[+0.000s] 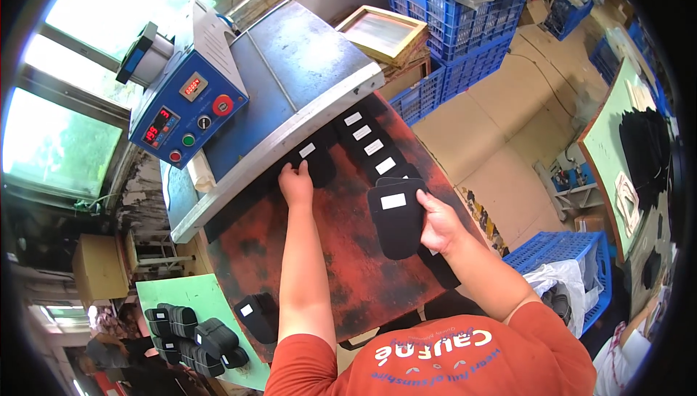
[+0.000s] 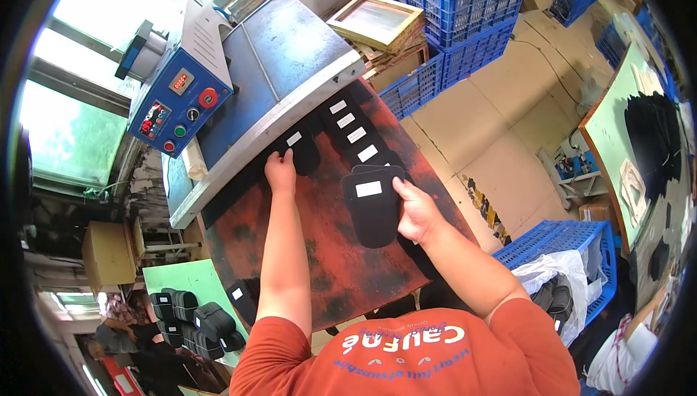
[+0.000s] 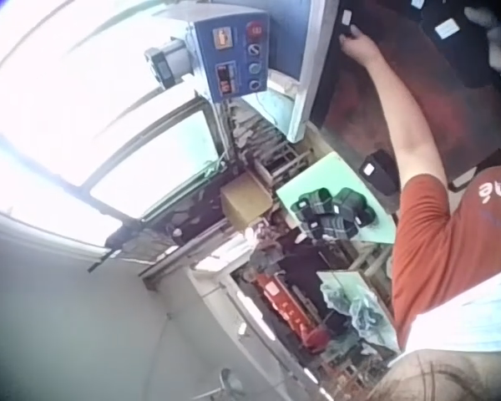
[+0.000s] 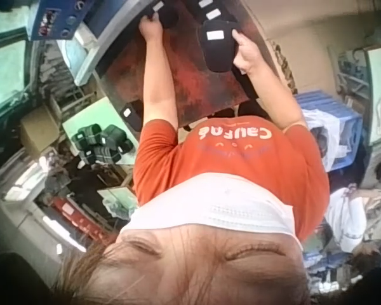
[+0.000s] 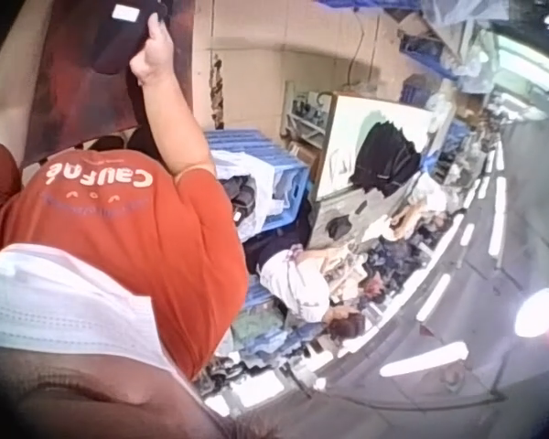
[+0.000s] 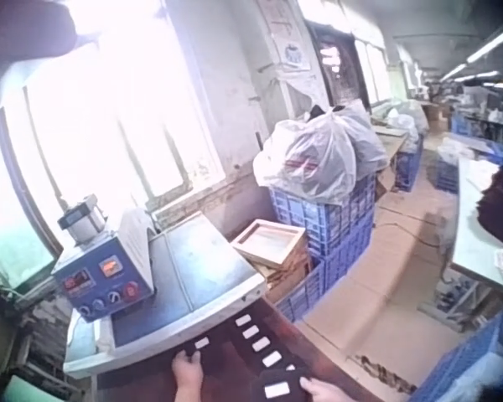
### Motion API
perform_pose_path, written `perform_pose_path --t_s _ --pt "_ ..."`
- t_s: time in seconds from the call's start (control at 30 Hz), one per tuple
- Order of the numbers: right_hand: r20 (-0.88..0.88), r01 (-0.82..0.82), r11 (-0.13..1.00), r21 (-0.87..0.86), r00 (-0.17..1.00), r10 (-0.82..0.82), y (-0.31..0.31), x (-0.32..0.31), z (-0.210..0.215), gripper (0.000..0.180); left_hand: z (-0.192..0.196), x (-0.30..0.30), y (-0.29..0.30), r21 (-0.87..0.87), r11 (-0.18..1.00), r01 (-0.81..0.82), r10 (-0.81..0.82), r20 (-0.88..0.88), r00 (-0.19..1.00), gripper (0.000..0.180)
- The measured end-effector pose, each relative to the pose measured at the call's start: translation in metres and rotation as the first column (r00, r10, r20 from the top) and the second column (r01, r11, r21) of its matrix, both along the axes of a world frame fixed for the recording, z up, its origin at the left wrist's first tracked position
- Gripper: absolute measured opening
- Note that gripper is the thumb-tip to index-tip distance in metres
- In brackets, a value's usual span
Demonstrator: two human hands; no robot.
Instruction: Applying labels or decorative patches to shoe upper components using an industrial heat press machine and organizing the finished pieces.
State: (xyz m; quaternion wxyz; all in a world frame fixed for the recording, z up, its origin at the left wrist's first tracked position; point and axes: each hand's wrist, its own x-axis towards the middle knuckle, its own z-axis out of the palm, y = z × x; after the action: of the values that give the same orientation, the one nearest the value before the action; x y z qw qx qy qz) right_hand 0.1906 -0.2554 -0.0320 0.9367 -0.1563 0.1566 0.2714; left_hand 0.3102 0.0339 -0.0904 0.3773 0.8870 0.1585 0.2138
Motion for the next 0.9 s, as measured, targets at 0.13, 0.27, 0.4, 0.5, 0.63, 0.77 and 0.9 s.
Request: perform_pose_path --t_s 0.13,0.27,0.4,0.5,0.63,0.77,0.9 --pt "0.01 0.119 0.983 -0.142 0.993 -0.119 0.006 0.018 -0.021 0.027 0.056 -0.067 -0.092 -0.635 0.725 0.266 -0.388 -0.057 0.92 0.021" --pt "0.077 0.161 0.953 -0.257 0.986 -0.146 0.02 0.031 -0.015 0.025 0.051 -0.076 -0.073 -0.757 0.638 0.142 -0.267 -0.044 0.963 0.017" --pt "0.086 0.104 0.959 -0.265 0.993 -0.084 0.021 0.032 0.002 0.026 0.02 -0.032 -0.014 -0.632 0.774 0.05 -0.123 -0.072 0.99 0.027" --pt "0.102 0.089 0.919 -0.385 0.993 -0.054 0.033 0.028 0.001 0.028 0.014 -0.032 -0.013 0.057 0.995 0.077 -0.069 -0.127 0.99 0.034" --pt "0.129 0.028 0.892 -0.45 0.991 0.035 0.041 0.029 -0.004 0.03 0.054 -0.081 -0.082 -0.679 0.704 0.209 -0.374 -0.104 0.922 0.031" --pt "0.141 -0.087 0.896 -0.435 0.976 0.163 0.045 0.029 0.0 0.043 0.032 -0.067 -0.059 -0.631 0.771 0.083 -0.114 -0.009 0.993 0.027" --pt "0.214 -0.014 0.721 -0.692 0.951 0.223 0.055 0.01 0.027 0.049 -0.001 -0.058 -0.025 -0.058 0.996 0.062 -0.064 -0.035 0.997 0.03"
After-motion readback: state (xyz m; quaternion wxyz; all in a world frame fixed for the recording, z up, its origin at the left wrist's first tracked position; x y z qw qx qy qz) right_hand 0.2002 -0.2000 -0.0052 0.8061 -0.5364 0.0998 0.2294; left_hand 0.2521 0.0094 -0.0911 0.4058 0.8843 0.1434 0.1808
